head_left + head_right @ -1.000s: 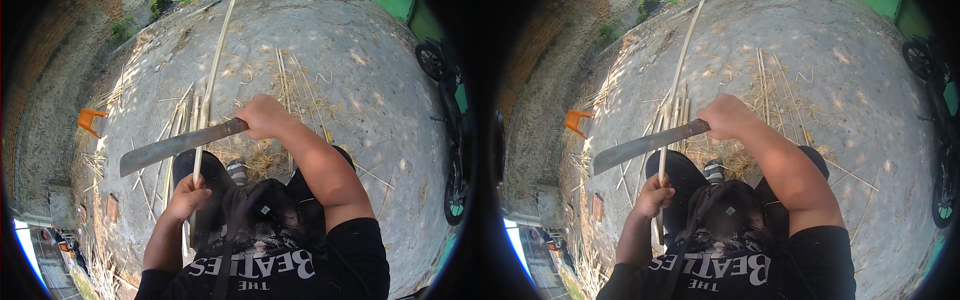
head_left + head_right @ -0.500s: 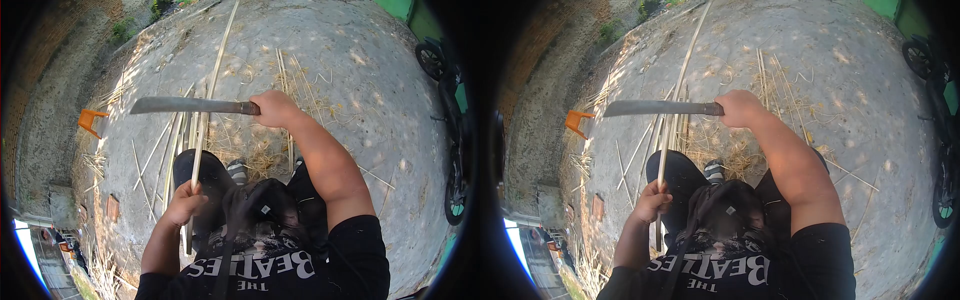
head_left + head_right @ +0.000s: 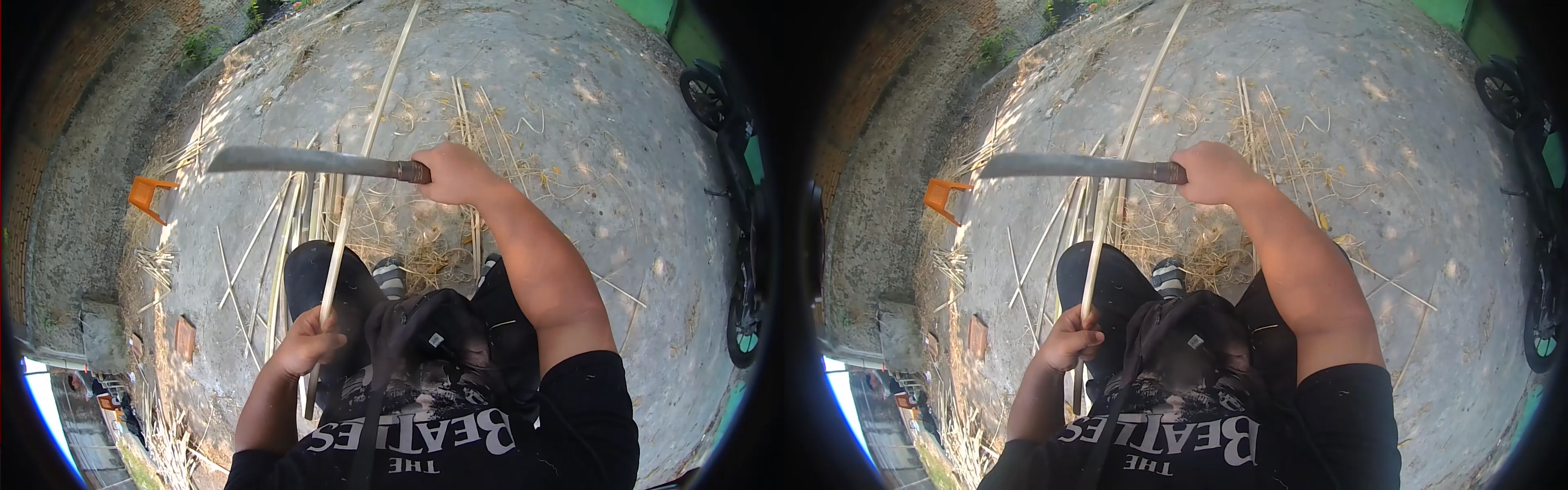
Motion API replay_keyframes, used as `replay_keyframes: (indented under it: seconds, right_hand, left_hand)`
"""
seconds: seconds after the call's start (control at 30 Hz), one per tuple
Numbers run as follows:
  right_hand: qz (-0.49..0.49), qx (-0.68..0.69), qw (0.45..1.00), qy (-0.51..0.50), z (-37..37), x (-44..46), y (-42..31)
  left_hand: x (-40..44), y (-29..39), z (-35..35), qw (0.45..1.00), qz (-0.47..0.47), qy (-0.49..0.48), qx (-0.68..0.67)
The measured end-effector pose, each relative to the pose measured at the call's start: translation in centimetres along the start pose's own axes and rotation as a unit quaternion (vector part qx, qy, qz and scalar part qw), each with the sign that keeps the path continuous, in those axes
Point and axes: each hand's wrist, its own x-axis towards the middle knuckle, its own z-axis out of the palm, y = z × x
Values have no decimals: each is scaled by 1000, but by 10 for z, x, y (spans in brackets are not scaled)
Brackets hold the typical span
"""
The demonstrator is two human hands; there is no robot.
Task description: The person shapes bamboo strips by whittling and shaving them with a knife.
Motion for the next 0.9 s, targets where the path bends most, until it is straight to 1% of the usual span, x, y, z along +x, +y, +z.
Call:
replay_keyframes:
  seconds: [0.03,0.1,0.13,0.23,0.3,0.33,0.37,0.4,0.47,0.57,0.8,0.87,0.9]
  right_hand:
    - [49,44,998,18,0,1,5]
    - [64,89,993,37,5,2,10]
    - [71,111,990,45,7,2,10]
    - [-54,49,997,39,16,-1,-4]
    - [-84,-32,996,-28,5,-11,-30]
    - [-100,-71,991,-60,-1,-14,-39]
    - [-124,-85,986,-64,0,-14,-37]
    - [-103,-73,989,-81,-1,-14,-30]
    - [-59,-50,990,-115,-5,-13,-17]
    - [-34,-37,990,-131,-7,-13,-21]
    - [-81,-74,990,-84,-4,-20,-43]
    - [-110,-82,988,-69,5,-19,-47]
    - [-100,-78,989,-75,4,-18,-45]
  left_hand:
    - [-2,-2,0,1000,-2,-2,-3]
    - [-6,-3,0,1000,-7,-8,-5]
    - [-5,-1,2,999,5,16,28]
    - [3,6,14,987,49,94,122]
    - [8,7,14,966,89,158,182]
    - [9,4,10,948,103,181,240]
    - [11,-2,2,926,117,203,296]
    - [10,-3,1,900,129,225,350]
    - [4,0,4,883,130,242,380]
    - [3,2,11,863,154,273,397]
    - [6,-3,8,823,188,318,431]
    - [6,3,16,798,172,325,477]
    - [5,5,18,785,164,329,499]
